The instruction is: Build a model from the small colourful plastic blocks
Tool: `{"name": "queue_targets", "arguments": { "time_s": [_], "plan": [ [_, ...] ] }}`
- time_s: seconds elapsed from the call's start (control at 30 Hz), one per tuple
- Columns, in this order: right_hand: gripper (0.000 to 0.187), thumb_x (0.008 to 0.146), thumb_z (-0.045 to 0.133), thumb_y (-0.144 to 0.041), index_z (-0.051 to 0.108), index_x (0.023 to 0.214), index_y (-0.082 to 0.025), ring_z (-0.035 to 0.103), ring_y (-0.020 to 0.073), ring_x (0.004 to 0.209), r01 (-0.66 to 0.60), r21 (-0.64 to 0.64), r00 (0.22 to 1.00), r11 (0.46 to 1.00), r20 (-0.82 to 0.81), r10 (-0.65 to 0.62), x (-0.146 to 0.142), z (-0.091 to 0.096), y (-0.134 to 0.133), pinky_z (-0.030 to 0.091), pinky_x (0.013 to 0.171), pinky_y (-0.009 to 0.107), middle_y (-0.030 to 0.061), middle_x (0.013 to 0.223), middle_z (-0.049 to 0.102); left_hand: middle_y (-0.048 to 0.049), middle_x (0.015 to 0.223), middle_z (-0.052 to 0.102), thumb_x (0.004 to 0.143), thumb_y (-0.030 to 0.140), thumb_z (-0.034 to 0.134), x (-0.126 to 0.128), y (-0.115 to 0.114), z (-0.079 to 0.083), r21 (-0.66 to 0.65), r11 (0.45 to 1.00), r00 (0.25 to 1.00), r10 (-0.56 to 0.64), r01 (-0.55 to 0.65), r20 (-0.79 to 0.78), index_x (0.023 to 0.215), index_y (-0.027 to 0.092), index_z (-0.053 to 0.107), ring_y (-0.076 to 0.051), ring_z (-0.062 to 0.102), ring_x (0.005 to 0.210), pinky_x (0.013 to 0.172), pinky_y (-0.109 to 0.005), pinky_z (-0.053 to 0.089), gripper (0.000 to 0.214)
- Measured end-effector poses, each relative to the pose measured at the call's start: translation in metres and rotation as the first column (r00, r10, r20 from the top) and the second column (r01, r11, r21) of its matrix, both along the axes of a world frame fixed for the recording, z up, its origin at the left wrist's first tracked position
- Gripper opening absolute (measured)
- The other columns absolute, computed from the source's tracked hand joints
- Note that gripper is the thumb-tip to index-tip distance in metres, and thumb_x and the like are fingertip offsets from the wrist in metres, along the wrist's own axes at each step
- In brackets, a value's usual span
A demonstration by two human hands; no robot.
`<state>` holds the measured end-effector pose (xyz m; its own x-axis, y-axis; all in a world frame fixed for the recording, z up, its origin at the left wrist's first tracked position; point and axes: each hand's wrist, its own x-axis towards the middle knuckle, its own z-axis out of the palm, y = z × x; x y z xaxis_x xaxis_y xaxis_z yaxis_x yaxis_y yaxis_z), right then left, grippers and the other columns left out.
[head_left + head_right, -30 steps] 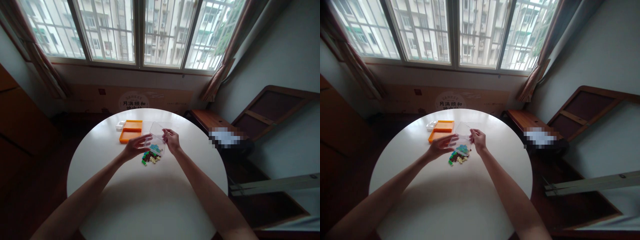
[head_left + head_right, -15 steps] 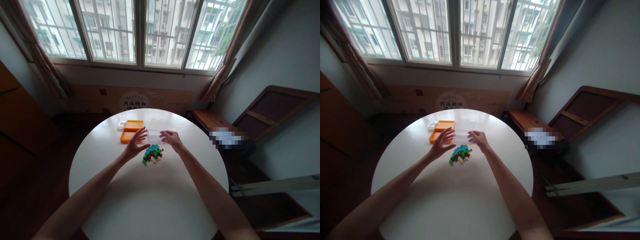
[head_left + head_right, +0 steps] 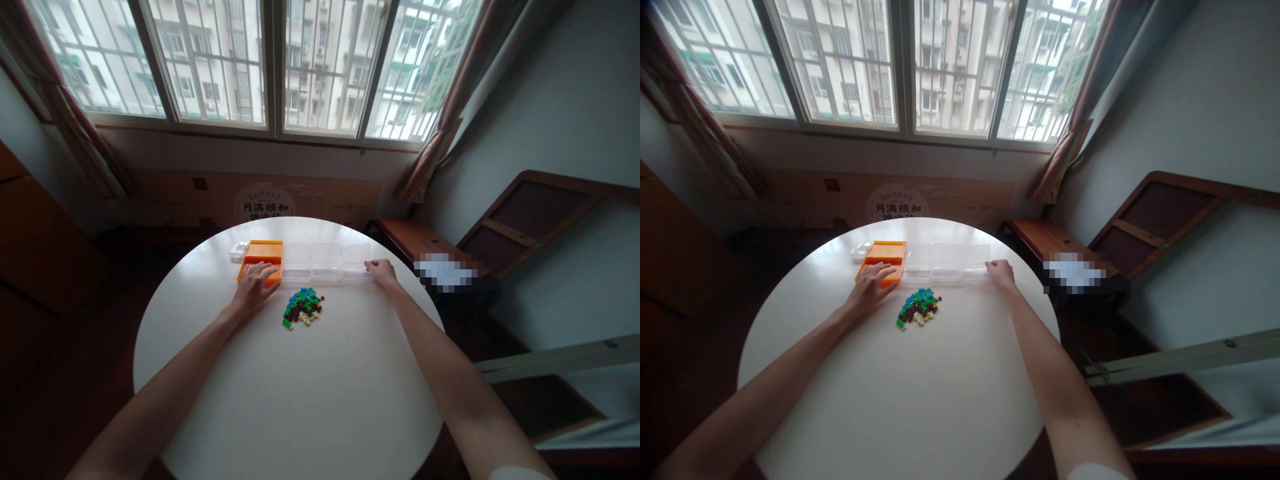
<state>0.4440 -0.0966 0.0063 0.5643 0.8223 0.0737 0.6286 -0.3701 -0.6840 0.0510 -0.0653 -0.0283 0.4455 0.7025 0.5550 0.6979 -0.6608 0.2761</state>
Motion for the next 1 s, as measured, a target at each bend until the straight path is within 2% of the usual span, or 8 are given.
{"name": "queue_targets", "arguments": {
  "time_s": [0.13, 0.23, 0.33, 0.4, 0.47, 0.7, 0.83, 1.0],
  "plan": [
    [0.024, 0.082, 0.061, -0.034, 0.074, 0.088, -0.015, 0.066, 0.0253, 0.093, 0.021, -0.038, 0.996, 0.999, 0.087, -0.018, -0.004, -0.001, -0.002, 0.047, 0.078, 0.031, 0.0148, 0.094, 0.072, -0.0108, 0.122, 0.062, 0.091, 0.035, 0.055, 0.005, -0.004, -0.001, -0.044, 0.995, 0.992, -0.091, 0.088, -0.091, 0.125, 0.024, 0.062, -0.027, 0.058, 0.112, 0.106, -0.054, 0.034, 0.037],
    [0.031, 0.086, 0.053, -0.035, 0.071, 0.100, -0.013, 0.064, 0.0263, 0.094, 0.027, 0.086, 0.965, 0.996, 0.259, -0.049, -0.012, -0.004, -0.011, 0.048, 0.083, 0.035, 0.0168, 0.103, 0.069, -0.0101, 0.120, 0.063, 0.093, 0.033, 0.052, 0.006, -0.004, -0.002, -0.055, 0.991, 0.987, -0.127, 0.122, -0.098, 0.127, 0.024, 0.061, -0.026, 0.059, 0.108, 0.102, -0.050, 0.040, 0.037],
    [0.032, 0.090, 0.048, -0.032, 0.068, 0.103, -0.011, 0.062, 0.0253, 0.097, -0.238, 0.237, 0.895, 0.942, 0.429, 0.118, -0.024, -0.012, -0.020, 0.047, 0.092, 0.038, 0.0165, 0.103, 0.066, -0.0105, 0.118, 0.063, 0.093, 0.033, 0.051, 0.007, -0.003, -0.004, -0.053, 0.990, 0.988, -0.133, 0.129, -0.081, 0.128, 0.024, 0.061, -0.026, 0.060, 0.105, 0.096, -0.046, 0.046, 0.038],
    [0.035, 0.091, 0.047, -0.035, 0.066, 0.109, -0.011, 0.061, 0.0245, 0.099, -0.459, 0.230, 0.824, 0.858, 0.471, 0.315, -0.033, -0.019, -0.024, 0.047, 0.095, 0.039, 0.0152, 0.106, 0.065, -0.0106, 0.119, 0.063, 0.093, 0.033, 0.051, 0.007, -0.003, -0.005, -0.059, 0.990, 0.988, -0.134, 0.129, -0.077, 0.129, 0.024, 0.061, -0.026, 0.060, 0.105, 0.094, -0.045, 0.046, 0.038],
    [0.042, 0.092, 0.046, -0.040, 0.061, 0.120, -0.013, 0.060, 0.0248, 0.104, -0.539, 0.179, 0.779, 0.823, 0.478, 0.406, -0.040, -0.026, -0.024, 0.047, 0.097, 0.042, 0.0153, 0.116, 0.062, -0.0105, 0.120, 0.063, 0.092, 0.033, 0.052, 0.007, -0.003, -0.006, -0.067, 0.990, 0.988, -0.132, 0.127, -0.076, 0.129, 0.024, 0.060, -0.026, 0.060, 0.106, 0.095, -0.045, 0.046, 0.039],
    [0.051, 0.093, 0.044, -0.047, 0.053, 0.136, -0.021, 0.053, 0.0311, 0.116, -0.459, -0.049, 0.718, 0.887, 0.567, 0.403, -0.056, -0.027, -0.022, 0.042, 0.100, 0.049, 0.0149, 0.140, 0.049, -0.0105, 0.121, 0.063, 0.090, 0.037, 0.055, 0.005, -0.004, -0.006, -0.094, 0.986, 0.989, -0.140, 0.135, -0.049, 0.128, 0.027, 0.062, -0.029, 0.059, 0.110, 0.097, -0.049, 0.045, 0.039],
    [0.056, 0.090, 0.048, -0.053, 0.048, 0.140, -0.028, 0.053, 0.0328, 0.113, -0.472, -0.121, 0.679, 0.873, 0.581, 0.448, -0.063, -0.022, -0.026, 0.042, 0.097, 0.052, 0.0138, 0.144, 0.046, -0.0107, 0.123, 0.062, 0.090, 0.036, 0.056, 0.006, -0.004, -0.007, -0.103, 0.986, 0.989, -0.135, 0.128, -0.066, 0.129, 0.026, 0.061, -0.029, 0.058, 0.112, 0.097, -0.048, 0.045, 0.041],
    [0.059, 0.088, 0.049, -0.056, 0.050, 0.139, -0.028, 0.050, 0.0343, 0.116, -0.484, -0.153, 0.657, 0.862, 0.587, 0.473, -0.066, -0.023, -0.028, 0.040, 0.098, 0.053, 0.0126, 0.147, 0.042, -0.0112, 0.125, 0.061, 0.089, 0.035, 0.056, 0.006, -0.005, -0.003, -0.112, 0.987, 0.986, -0.125, 0.112, -0.109, 0.131, 0.024, 0.059, -0.030, 0.057, 0.113, 0.096, -0.048, 0.045, 0.044]
  ]
}}
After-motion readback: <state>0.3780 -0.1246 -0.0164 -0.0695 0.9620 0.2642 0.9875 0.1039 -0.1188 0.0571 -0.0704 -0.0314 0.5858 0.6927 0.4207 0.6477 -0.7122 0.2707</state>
